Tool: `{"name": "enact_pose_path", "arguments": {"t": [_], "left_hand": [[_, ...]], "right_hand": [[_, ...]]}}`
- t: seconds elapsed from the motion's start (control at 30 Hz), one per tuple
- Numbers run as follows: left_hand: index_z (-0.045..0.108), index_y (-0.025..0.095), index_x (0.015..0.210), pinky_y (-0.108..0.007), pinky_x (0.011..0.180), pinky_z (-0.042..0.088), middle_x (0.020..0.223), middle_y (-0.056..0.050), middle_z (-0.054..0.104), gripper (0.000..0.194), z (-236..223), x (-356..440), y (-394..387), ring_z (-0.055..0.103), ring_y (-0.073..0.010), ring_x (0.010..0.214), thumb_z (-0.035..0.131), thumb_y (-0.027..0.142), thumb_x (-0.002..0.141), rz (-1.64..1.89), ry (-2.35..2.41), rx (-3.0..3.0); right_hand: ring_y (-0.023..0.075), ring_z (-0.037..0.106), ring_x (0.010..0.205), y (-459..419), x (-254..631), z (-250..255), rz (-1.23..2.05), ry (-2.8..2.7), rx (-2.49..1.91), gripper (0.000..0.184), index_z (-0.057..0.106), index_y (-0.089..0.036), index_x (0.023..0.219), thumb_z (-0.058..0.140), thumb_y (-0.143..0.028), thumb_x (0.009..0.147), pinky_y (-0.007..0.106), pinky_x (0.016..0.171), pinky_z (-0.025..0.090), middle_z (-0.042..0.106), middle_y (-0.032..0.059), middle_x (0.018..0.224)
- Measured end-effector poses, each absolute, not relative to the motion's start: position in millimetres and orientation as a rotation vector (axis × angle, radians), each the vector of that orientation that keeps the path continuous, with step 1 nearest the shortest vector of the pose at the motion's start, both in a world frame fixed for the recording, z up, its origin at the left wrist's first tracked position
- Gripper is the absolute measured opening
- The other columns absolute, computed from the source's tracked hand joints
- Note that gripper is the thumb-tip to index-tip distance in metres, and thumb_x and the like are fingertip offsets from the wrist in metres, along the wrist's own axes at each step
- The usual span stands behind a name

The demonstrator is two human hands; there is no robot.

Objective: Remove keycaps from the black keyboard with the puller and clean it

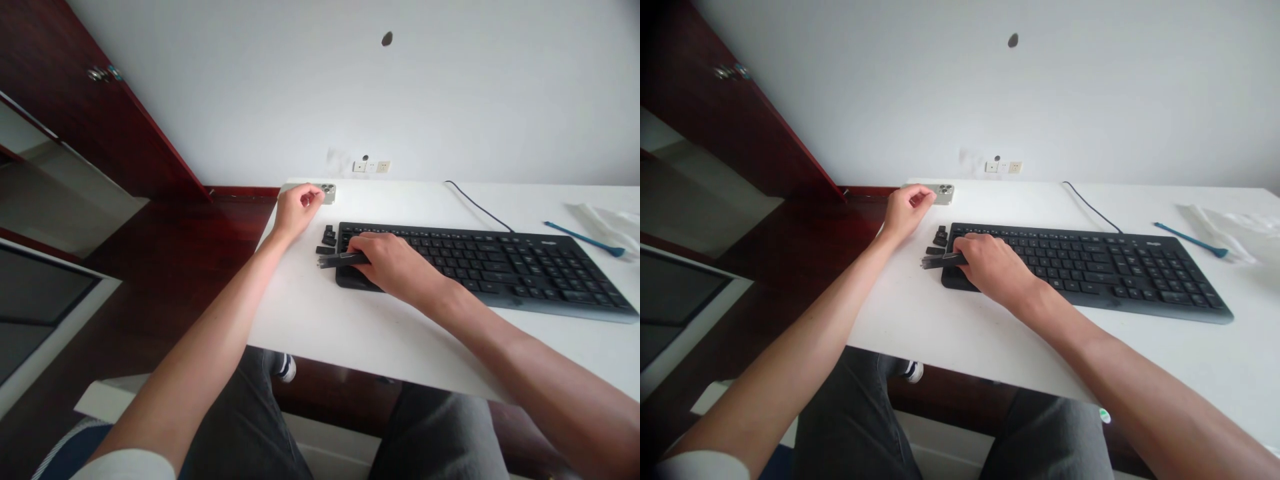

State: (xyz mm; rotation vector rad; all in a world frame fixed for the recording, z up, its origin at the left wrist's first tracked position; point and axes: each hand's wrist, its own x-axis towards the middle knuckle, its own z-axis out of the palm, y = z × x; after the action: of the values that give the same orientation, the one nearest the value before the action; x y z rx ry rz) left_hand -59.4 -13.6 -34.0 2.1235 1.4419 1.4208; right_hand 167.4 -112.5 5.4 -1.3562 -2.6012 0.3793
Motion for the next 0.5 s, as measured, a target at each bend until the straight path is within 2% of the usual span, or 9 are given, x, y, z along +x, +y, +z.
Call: {"name": "enact_pose_path", "arguments": {"t": [0.3,0.5], "left_hand": [[0.075,0.019,0.083,-0.028,0.069,0.047,0.078,-0.002,0.073,0.018,-34.7,-61.4,-14.6,0.062,-0.016,0.07,0.065,0.032,0.091,1.361,1.439,2.139],[0.075,0.019,0.083,-0.028,0.07,0.048,0.078,-0.003,0.074,0.018,-34.3,-60.3,-16.5,0.062,-0.0164,0.071,0.066,0.032,0.09,1.325,1.429,2.142]], "right_hand": [[0.0226,0.068,0.078,-112.2,166.4,7.6,0.421,-2.573,-1.39,0.007,0.064,-0.021,0.092,0.065,-0.015,0.089,0.03,0.063,0.036,0.074,0.0081,0.097],[0.0235,0.066,0.074,-111.6,167.0,6.6,0.417,-2.561,-1.443,0.003,0.066,-0.021,0.091,0.063,-0.022,0.093,0.031,0.062,0.034,0.073,0.0082,0.087]]}}
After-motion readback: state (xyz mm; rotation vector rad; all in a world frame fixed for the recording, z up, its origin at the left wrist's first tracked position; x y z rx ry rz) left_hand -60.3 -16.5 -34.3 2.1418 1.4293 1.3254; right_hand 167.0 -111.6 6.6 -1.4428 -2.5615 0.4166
